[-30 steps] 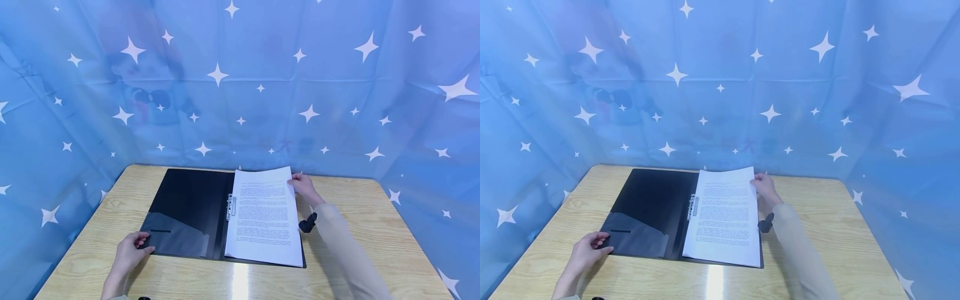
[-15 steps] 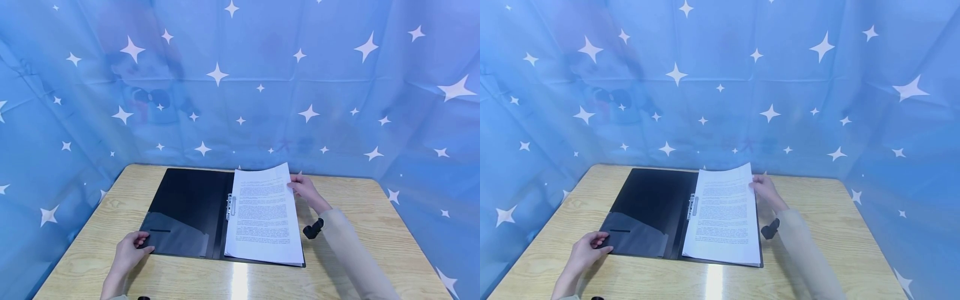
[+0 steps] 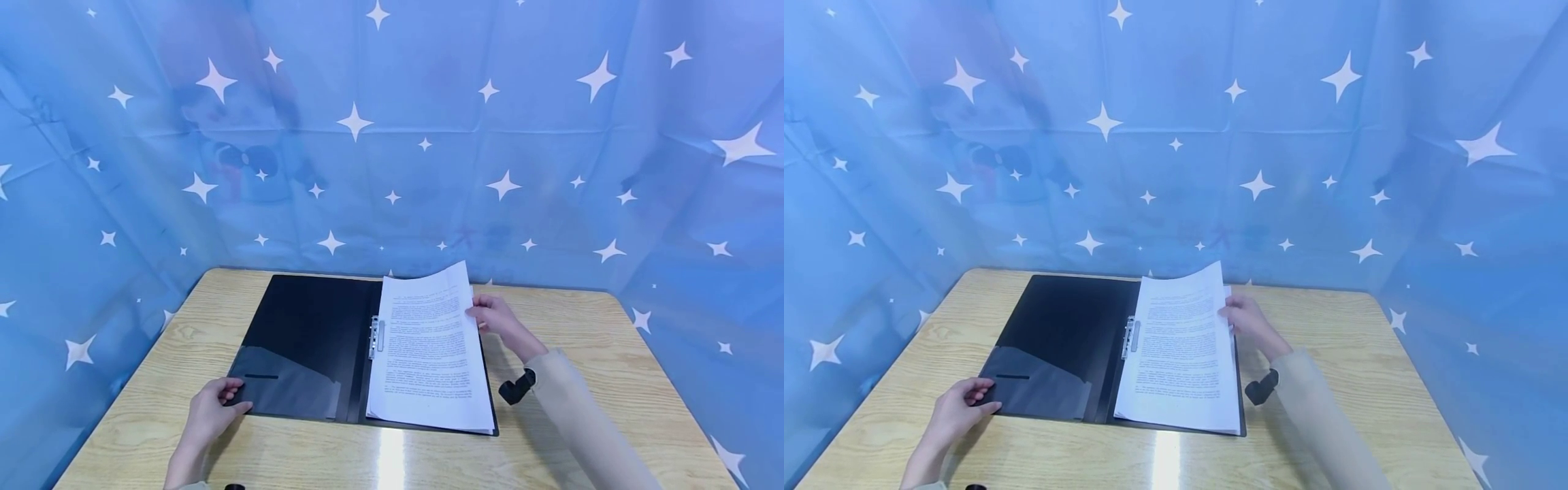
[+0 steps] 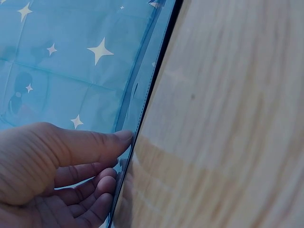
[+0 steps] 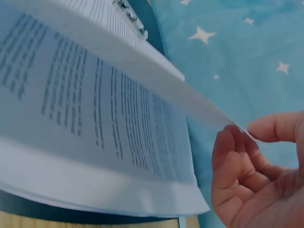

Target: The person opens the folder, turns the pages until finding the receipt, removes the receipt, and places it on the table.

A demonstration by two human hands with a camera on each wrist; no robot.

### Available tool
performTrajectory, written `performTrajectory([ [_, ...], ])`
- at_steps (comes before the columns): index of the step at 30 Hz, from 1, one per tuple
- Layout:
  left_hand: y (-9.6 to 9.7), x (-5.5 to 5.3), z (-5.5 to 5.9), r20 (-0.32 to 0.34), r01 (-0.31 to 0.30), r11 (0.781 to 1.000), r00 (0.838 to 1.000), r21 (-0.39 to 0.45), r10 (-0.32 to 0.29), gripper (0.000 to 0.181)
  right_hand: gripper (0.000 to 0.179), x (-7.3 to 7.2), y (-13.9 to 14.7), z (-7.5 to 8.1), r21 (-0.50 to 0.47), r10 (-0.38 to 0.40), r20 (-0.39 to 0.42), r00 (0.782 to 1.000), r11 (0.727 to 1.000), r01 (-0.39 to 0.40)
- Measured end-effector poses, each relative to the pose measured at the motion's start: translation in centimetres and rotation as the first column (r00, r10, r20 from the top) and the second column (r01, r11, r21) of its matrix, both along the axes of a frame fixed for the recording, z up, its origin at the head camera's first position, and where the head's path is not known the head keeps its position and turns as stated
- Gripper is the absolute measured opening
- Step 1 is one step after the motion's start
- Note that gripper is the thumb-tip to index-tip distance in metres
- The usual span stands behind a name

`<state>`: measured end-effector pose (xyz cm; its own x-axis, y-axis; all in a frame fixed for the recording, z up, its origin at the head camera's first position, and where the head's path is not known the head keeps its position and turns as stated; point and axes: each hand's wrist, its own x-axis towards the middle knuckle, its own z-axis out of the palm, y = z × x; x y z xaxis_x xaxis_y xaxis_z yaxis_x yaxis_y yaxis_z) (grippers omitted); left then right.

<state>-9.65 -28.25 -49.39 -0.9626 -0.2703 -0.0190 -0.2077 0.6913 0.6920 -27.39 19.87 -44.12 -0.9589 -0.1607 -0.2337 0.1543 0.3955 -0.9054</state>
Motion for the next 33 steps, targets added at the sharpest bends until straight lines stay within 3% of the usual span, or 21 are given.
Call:
performTrajectory([
  [15,0.1,0.0,0.3,-0.005,0.006,1.0,1.0,0.004,-0.006,0.04,0.024,1.7,-1.4,1.5,-0.097,0.074,-0.01,0.997,0.993,-0.075],
  [33,0.2,0.1,0.2,-0.011,0.002,1.0,1.0,0.001,-0.002,0.041,0.025,2.2,-4.5,3.7,-0.243,0.147,-0.039,0.988,0.958,-0.153],
])
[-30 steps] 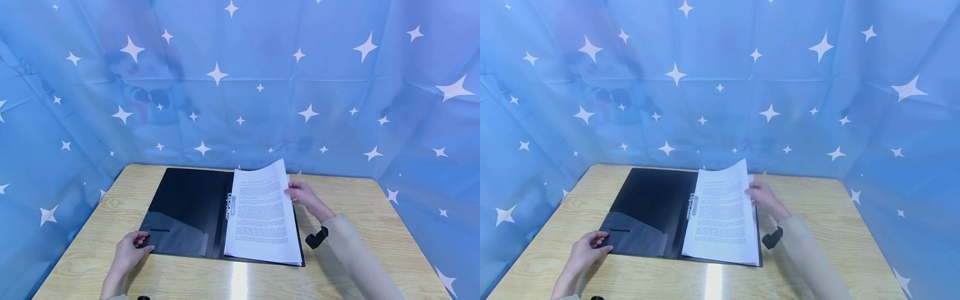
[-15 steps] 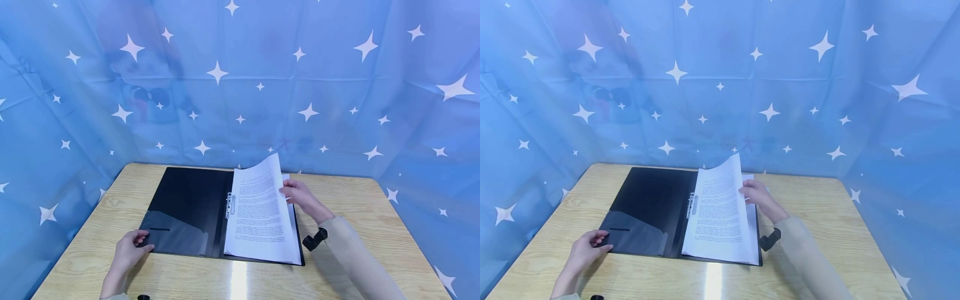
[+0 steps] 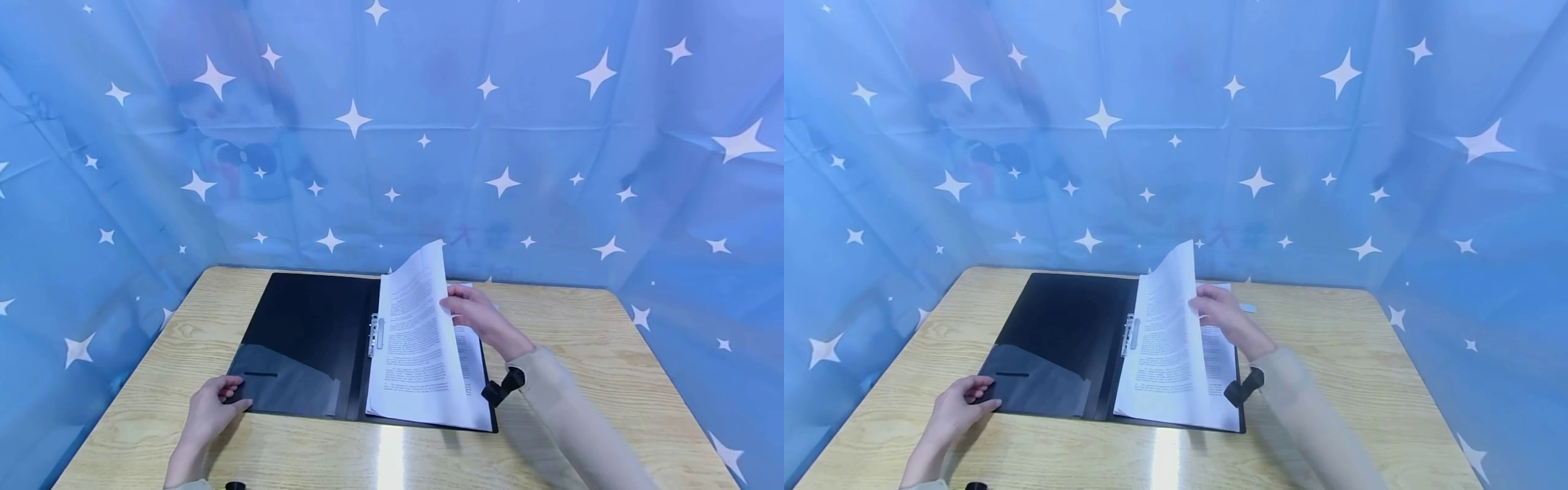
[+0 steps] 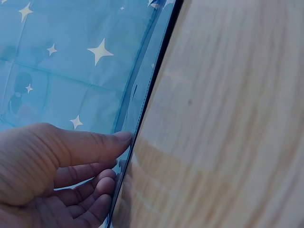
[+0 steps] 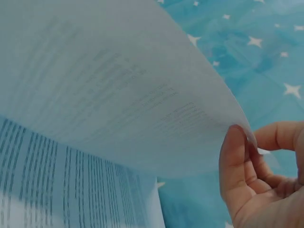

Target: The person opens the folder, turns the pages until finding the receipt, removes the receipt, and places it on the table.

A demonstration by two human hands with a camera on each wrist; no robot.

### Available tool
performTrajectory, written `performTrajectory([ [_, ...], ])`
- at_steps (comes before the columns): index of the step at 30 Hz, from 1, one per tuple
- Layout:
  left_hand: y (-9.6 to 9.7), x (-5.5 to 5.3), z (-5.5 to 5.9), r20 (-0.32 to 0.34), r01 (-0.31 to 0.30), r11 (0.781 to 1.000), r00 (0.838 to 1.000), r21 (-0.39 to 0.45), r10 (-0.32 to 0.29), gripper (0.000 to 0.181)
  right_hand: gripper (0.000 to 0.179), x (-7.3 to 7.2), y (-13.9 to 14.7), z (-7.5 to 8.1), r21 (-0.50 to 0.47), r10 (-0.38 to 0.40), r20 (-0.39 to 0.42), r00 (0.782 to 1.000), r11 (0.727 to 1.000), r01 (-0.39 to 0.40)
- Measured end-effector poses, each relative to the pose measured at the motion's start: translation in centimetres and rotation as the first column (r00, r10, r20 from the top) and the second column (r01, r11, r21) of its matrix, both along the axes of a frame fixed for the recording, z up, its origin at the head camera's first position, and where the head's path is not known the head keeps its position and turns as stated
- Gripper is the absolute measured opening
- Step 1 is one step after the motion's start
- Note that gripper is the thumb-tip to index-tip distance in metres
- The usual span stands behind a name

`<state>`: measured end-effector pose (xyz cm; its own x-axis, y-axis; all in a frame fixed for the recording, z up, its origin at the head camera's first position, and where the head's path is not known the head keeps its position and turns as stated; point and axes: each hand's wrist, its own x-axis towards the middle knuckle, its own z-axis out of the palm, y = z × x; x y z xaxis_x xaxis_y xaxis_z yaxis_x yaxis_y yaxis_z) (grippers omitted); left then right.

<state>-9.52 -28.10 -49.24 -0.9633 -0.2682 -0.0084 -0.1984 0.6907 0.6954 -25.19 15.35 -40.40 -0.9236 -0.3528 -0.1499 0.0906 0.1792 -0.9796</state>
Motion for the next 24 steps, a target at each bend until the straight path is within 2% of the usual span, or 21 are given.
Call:
performTrajectory([
  [4,0.0,0.1,0.0,-0.003,-0.004,1.0,1.0,-0.002,0.004,0.04,0.025,0.0,-0.7,0.3,-0.016,0.004,0.009,1.0,1.0,-0.003],
  [11,0.1,0.1,0.0,0.005,0.001,1.0,1.0,-0.009,-0.001,0.038,0.029,-0.1,-1.8,0.9,-0.041,0.052,-0.025,0.998,0.998,-0.053],
  [24,0.0,-0.4,0.3,0.014,0.044,0.998,0.999,-0.049,-0.044,0.035,0.014,-0.2,-4.5,1.6,-0.103,0.046,-0.024,0.999,0.993,-0.049],
])
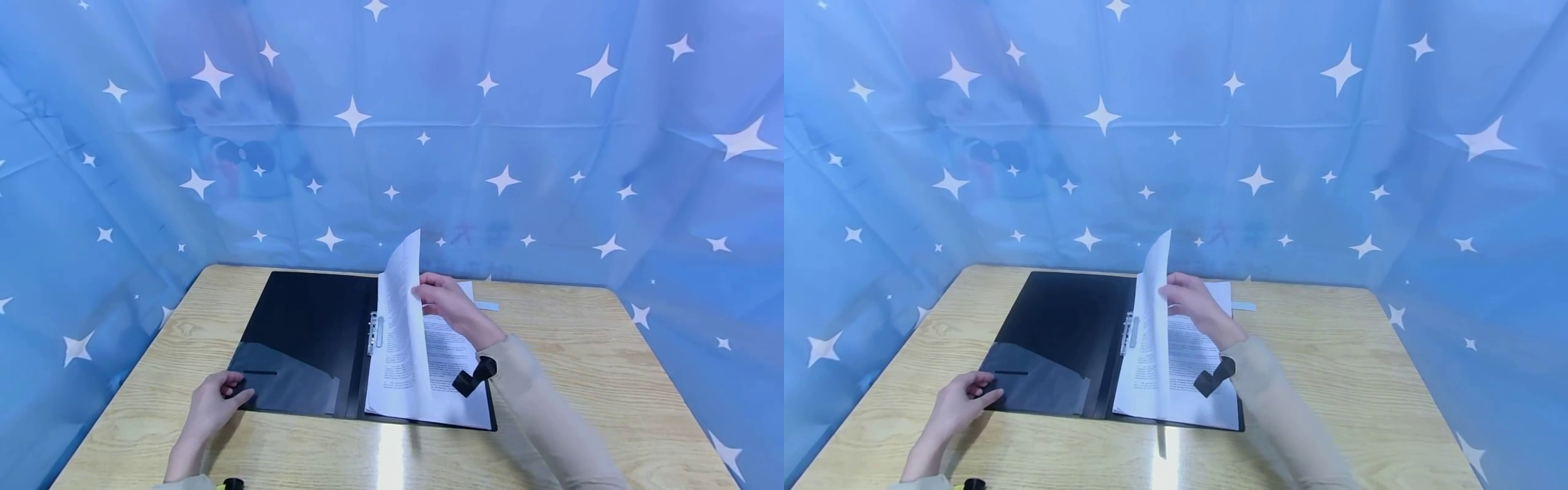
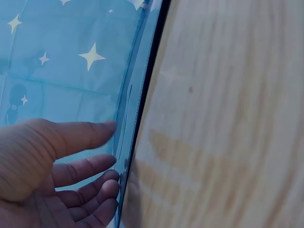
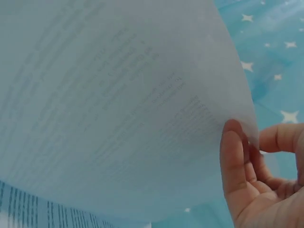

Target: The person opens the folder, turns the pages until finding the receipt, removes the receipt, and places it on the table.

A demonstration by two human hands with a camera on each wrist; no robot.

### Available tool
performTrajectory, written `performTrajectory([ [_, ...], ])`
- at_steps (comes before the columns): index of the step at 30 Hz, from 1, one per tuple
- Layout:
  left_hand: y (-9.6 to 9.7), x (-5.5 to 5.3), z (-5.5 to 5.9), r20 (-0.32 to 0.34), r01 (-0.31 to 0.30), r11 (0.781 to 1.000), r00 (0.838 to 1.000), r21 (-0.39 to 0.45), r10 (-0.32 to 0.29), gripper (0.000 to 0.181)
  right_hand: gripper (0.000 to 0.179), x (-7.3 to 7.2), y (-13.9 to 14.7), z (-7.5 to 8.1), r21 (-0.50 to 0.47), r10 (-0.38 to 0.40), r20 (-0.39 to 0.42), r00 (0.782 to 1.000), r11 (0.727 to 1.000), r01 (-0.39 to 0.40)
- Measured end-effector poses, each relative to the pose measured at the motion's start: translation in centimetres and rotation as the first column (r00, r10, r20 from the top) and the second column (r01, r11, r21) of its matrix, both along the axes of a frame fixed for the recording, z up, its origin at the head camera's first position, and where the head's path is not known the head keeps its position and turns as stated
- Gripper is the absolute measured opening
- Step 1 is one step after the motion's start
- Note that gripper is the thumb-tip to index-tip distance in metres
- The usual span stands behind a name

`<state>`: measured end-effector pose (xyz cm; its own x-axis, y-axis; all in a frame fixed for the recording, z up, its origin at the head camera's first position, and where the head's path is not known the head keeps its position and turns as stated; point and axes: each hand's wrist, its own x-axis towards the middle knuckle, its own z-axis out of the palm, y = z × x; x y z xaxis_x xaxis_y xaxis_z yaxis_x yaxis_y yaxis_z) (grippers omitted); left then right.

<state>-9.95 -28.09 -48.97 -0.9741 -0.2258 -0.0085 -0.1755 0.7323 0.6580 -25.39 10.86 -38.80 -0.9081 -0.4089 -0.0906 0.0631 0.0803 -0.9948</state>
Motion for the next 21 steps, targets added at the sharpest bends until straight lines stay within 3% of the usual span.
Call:
performTrajectory([
  [7,0.5,-0.3,0.7,-0.015,0.025,0.999,1.0,-0.026,-0.025,0.035,0.013,-0.3,-1.5,0.2,-0.015,-0.024,0.033,0.999,1.0,0.024],
  [14,1.9,-0.4,2.4,-0.109,0.065,0.997,0.992,-0.03,-0.068,0.03,0.012,-0.4,-2.7,0.4,-0.03,-0.038,0.057,0.998,0.999,0.039],
  [21,4.0,-0.8,3.7,-0.283,0.154,0.988,0.947,-0.011,-0.151,0.023,0.008,-0.7,-4.2,0.3,-0.06,-0.037,0.093,0.995,0.997,0.043],
])
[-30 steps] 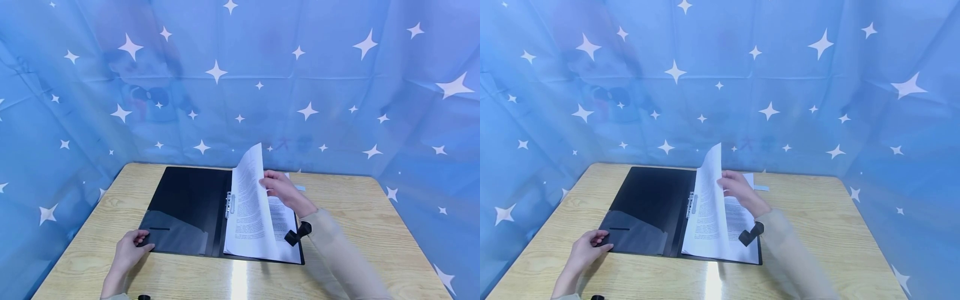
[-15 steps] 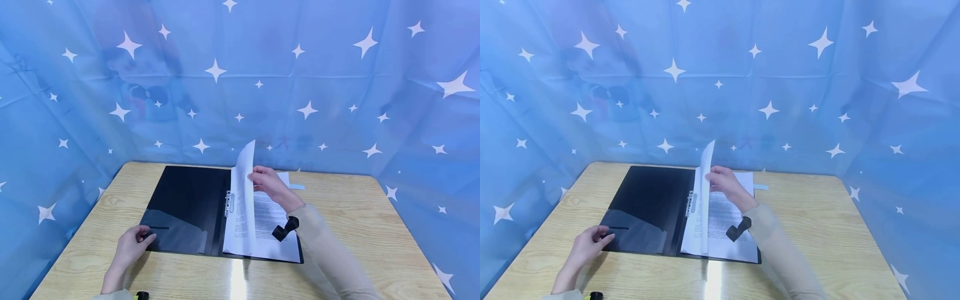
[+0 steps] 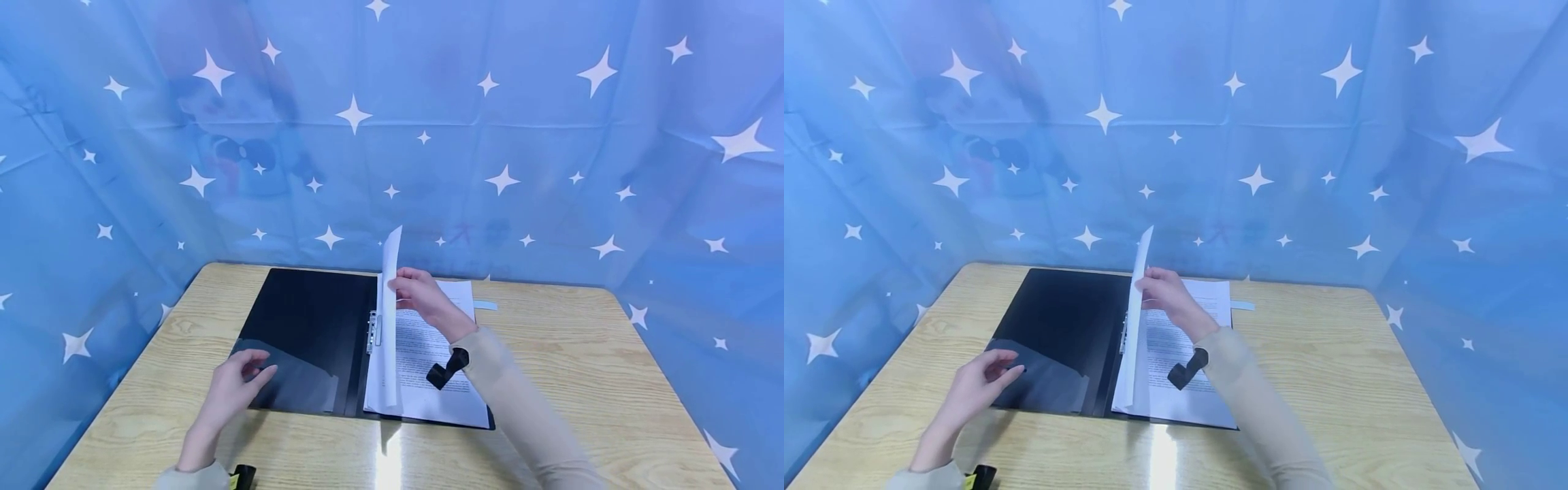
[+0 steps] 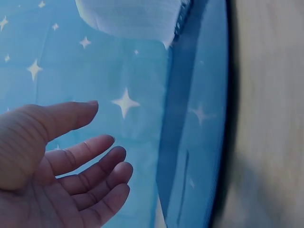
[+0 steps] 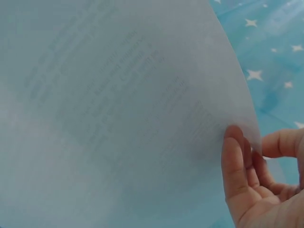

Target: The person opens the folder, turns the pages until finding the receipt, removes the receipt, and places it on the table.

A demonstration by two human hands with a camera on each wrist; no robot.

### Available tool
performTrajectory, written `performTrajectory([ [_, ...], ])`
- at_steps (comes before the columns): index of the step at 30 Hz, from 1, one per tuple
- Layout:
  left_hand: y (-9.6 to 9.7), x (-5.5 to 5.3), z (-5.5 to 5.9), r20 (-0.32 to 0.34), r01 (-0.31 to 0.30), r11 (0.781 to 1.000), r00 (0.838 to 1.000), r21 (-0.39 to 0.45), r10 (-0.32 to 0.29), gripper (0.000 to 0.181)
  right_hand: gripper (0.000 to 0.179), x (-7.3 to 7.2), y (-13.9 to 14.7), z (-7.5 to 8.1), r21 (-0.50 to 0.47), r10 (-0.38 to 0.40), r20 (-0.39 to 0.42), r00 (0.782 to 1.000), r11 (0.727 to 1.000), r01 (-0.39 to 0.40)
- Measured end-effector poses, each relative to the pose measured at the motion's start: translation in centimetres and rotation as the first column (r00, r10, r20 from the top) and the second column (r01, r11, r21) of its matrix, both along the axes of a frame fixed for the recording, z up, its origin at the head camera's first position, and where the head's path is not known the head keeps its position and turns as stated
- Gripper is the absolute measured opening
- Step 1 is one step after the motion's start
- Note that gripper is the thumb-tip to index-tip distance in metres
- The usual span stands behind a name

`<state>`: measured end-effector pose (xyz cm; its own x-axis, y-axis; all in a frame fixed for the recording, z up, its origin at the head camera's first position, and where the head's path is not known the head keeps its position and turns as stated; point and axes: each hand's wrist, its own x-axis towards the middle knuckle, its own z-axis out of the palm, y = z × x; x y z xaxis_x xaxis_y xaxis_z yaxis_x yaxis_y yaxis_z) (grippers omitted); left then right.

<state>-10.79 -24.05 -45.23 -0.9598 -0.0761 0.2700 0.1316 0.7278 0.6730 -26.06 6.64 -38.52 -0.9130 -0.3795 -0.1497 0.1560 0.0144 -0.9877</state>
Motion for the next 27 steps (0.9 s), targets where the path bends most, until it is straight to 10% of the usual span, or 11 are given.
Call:
performTrajectory([
  [19,5.8,-1.0,2.8,-0.203,0.165,0.975,0.97,0.147,-0.133,0.01,0.007,0.2,-3.8,-0.5,-0.03,-0.039,0.029,0.999,0.999,0.04],
  [27,8.3,-1.1,4.1,-0.153,0.177,0.949,0.978,0.262,-0.14,0.01,0.006,0.3,-5.5,-0.7,-0.009,-0.058,0.056,0.997,0.998,0.058],
])
